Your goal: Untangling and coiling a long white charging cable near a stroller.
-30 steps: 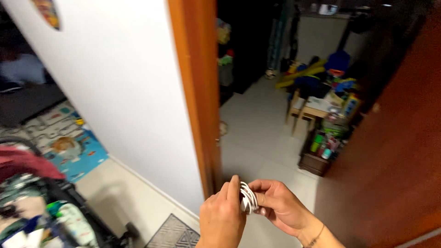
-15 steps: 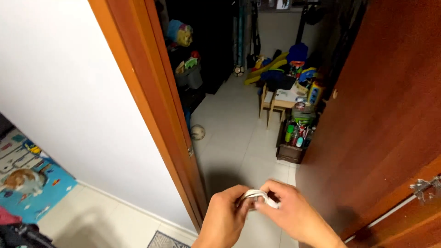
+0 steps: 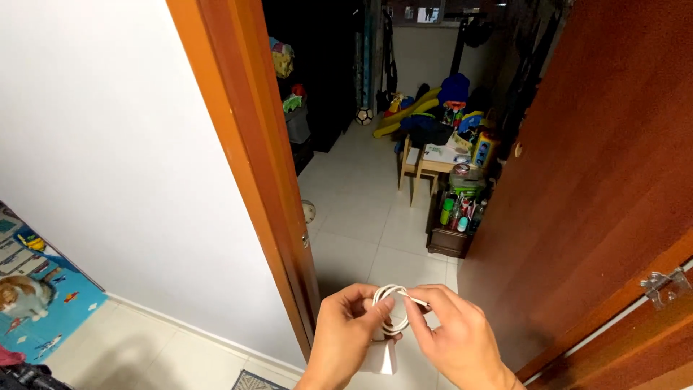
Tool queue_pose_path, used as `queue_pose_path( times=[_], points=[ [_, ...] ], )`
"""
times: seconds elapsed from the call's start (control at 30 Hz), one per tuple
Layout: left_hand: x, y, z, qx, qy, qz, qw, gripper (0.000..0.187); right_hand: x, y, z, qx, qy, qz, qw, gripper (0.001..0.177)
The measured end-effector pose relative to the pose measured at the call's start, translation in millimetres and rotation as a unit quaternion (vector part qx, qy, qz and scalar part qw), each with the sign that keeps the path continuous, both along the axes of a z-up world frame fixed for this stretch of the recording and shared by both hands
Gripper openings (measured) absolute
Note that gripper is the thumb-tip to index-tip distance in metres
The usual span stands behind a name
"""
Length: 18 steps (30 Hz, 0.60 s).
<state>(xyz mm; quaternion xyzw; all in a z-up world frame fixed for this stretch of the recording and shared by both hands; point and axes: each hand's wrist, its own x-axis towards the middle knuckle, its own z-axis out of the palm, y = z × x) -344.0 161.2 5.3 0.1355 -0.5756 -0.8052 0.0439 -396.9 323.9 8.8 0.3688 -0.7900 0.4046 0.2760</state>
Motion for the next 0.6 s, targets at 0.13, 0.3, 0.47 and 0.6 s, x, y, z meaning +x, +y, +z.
queue_pose_path(
  times=[0.13, 0.3, 0.47, 0.6],
  points=[
    [-0.7, -5.7, -6.4, -0.077, -0.023, -0.01, 0.997, 0.022, -4.6, 3.1, -12.5, -0.016, -0.033, 0.038, 0.999, 0.013],
    [1.6, -5.4, -6.2, -0.013, 0.027, -0.078, 0.997, 0.025, -11.9, 8.5, -13.2, -0.011, 0.012, 0.094, 0.995, 0.013],
    [3.5, 1.3, -2.0, -0.075, 0.051, -0.029, 0.995, 0.024, -15.5, 7.9, -14.2, -0.007, 0.024, 0.093, 0.995, 0.012],
    [2.7, -2.0, 3.3, -0.323, 0.16, 0.02, 0.932, 0.02, -15.6, 7.5, -10.2, 0.006, 0.025, 0.096, 0.995, 0.012]
  ],
)
